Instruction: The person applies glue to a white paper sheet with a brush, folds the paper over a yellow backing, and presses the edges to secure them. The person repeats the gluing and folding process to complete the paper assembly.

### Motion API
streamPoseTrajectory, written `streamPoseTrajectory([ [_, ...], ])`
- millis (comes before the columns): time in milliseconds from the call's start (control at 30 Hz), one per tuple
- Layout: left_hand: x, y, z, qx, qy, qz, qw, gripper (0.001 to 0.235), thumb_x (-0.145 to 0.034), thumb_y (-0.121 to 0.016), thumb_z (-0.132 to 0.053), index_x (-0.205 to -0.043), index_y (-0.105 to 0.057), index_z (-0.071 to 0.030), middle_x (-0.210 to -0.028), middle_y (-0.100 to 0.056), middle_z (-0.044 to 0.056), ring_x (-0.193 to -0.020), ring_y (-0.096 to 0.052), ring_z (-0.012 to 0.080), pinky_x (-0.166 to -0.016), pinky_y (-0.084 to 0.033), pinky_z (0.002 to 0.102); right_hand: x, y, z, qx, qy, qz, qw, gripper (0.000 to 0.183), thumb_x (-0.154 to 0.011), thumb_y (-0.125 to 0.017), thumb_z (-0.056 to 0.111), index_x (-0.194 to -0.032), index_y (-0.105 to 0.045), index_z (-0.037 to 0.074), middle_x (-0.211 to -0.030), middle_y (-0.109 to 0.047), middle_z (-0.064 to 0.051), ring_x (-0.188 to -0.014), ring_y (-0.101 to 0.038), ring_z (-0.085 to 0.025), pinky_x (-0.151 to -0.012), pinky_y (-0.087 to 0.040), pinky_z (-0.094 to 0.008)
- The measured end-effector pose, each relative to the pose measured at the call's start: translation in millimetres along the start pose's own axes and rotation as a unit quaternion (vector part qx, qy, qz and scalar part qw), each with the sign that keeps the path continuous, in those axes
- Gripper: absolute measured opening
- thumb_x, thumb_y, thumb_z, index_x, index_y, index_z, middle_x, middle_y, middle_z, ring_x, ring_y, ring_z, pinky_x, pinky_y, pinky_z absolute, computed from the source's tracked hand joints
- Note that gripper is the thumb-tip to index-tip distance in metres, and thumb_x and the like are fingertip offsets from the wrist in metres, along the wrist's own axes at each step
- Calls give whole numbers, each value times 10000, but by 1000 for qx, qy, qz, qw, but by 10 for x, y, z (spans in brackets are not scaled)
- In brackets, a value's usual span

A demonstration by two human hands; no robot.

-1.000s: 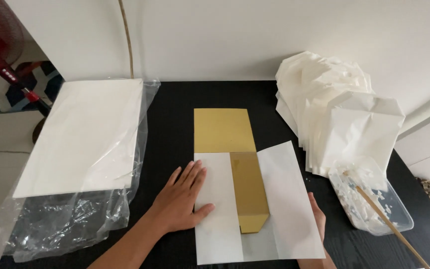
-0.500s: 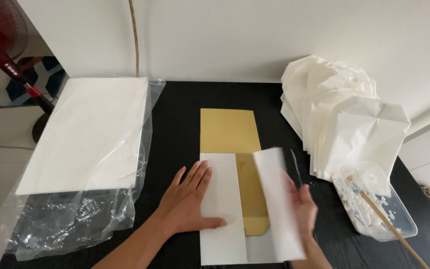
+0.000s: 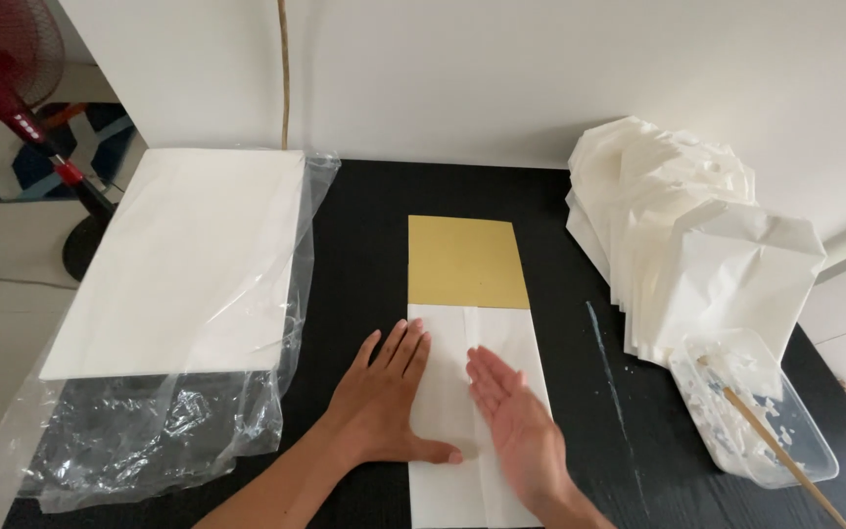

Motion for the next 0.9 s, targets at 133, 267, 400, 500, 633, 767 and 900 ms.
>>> streamPoseTrajectory([
  [133, -48, -133, 78, -9, -23, -52, 998, 1419, -759, -627, -984, -1614, -76, 6, -1717, -12, 175, -1571, 4, 326, -1216, -15, 533, 473, -147, 102, 267, -79, 11, 960, 848, -874, -291, 682, -1572, -455, 228, -1679, -451, -42, -1559, -390, -274, -1247, -266, -449],
  [267, -131, -402, 203, -45, -48, -110, 992, 1286, -858, -439, -970, -1617, -82, 4, -1712, -30, 185, -1561, -26, 340, -1197, -48, 547, 660, -57, -32, 281, -77, 24, 956, 957, -827, -264, 759, -1560, -476, 179, -1684, -455, 10, -1580, -356, -167, -1266, -242, -387],
  [400, -129, -421, 217, -61, -55, -149, 985, 1003, -1017, -189, -808, -1623, -105, -13, -1712, -59, 167, -1558, -57, 321, -1198, -65, 529, 544, 704, -1132, 475, -14, 173, 863, 969, -837, -244, 809, -1615, -248, 232, -1724, -213, -26, -1599, -167, -267, -1274, -175, -495],
  [500, -114, -338, 182, -55, -44, -122, 990, 974, -1032, -255, -773, -1624, -94, -16, -1716, -39, 162, -1562, -35, 316, -1201, -54, 520, 806, 662, -969, 670, 250, 175, 677, 931, -993, -362, 779, -1631, -206, 119, -1707, -229, -95, -1569, -181, -342, -1221, -251, -462],
  [633, -93, -238, 145, -39, -30, -80, 996, 1074, -978, -366, -817, -1622, -60, -14, -1719, -2, 159, -1567, 3, 312, -1209, -28, 518, 532, 720, -648, 779, 205, 213, 553, 1077, -1036, -291, 814, -1629, -67, -57, -1699, -83, -262, -1566, -58, -391, -1233, -88, -461],
  [767, -28, -92, 74, -10, -18, -30, 999, 1110, -947, -403, -823, -1625, -29, -27, -1728, 51, 138, -1577, 52, 283, -1222, 10, 510, 329, 254, -78, 742, 107, 248, 613, 970, -1059, -316, 702, -1635, -8, -15, -1717, 1, -230, -1582, 8, -353, -1228, -52, -463],
  [900, -20, -40, 40, 2, -10, 0, 1000, 1232, -883, -439, -895, -1625, 24, -27, -1726, 98, 150, -1578, 90, 293, -1226, 42, 517, -121, -34, 158, 735, 76, 210, 641, 876, -1064, -311, 615, -1620, -67, -16, -1718, -21, -197, -1588, 14, -320, -1250, -38, -435],
])
Point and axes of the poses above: each hand's wrist, its own x-axis away from the middle knuckle, its own y-axis out of the back of the hand, z = x × y, the point moved 2 cm from there along -x, towards the middle knuckle
